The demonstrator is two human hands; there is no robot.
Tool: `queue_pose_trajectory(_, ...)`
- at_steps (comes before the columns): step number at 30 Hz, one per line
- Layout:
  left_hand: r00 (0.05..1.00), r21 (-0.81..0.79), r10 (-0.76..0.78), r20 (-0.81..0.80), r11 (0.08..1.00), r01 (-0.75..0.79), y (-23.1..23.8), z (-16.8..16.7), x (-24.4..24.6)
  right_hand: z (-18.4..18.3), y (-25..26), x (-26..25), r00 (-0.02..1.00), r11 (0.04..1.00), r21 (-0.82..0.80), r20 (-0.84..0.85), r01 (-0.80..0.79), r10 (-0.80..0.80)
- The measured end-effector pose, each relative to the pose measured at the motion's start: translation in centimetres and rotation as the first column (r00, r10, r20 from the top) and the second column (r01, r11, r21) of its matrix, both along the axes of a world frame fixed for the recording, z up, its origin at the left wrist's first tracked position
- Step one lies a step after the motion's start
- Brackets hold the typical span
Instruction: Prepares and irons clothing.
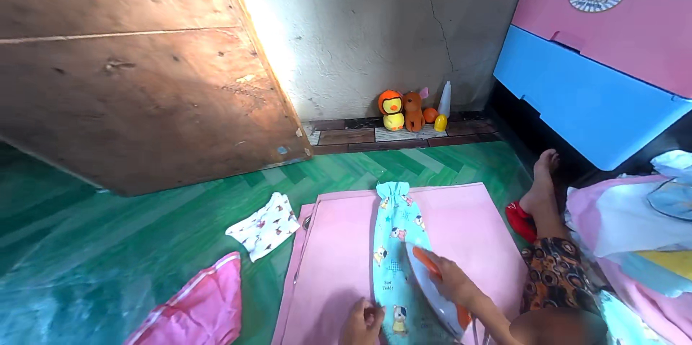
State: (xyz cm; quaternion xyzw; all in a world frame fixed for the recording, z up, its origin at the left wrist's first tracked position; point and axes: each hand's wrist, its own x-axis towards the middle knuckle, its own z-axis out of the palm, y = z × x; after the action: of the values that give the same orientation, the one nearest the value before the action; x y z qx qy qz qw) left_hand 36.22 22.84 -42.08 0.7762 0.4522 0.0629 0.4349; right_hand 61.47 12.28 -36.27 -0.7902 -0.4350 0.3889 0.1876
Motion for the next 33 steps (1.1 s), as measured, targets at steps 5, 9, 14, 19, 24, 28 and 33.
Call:
queue_pose_trajectory(5,0.973,-0.158,-0.046,-0.226,0.987,0.01,-0.7,0.9,0.5,0.7,7.5,2.6,0.986,0.986,0.022,-0.026,0.167,-0.167)
queue_pose_trajectory(9,0.955,-0.194,-0.15,-0.258,0.976,0.101,-1.2,0.7,0.4,1.6,11.1,3.2,0.966,0.967,-0.01,-0.046,0.256,-0.256)
queue_pose_trajectory(14,0.983,-0.241,-0.136,-0.127,0.965,0.103,-1.1,-0.6,-0.1,1.7,8.8,1.8,0.975,0.979,-0.054,-0.099,0.196,-0.201)
queue_pose_trajectory(19,0.989,-0.256,-0.109,-0.098,0.963,0.081,-1.0,-1.2,0.0,1.4,2.1,-3.3,0.99,0.997,-0.075,-0.137,0.029,-0.039)
queue_pose_trajectory(24,0.979,-0.231,-0.151,-0.135,0.966,0.117,-1.0,-1.2,-0.1,-0.5,0.0,-6.0,0.999,0.999,-0.017,0.032,-0.043,0.043)
queue_pose_trajectory(28,0.969,-0.278,-0.16,-0.191,0.955,0.103,-2.6,0.4,-0.1,0.0,3.2,-5.4,0.997,0.998,-0.05,0.075,0.034,-0.031)
queue_pose_trajectory(33,0.98,-0.339,-0.099,-0.175,0.94,0.034,-6.3,1.6,-0.2,0.9,7.9,-3.1,0.987,0.989,-0.048,0.081,0.143,-0.139)
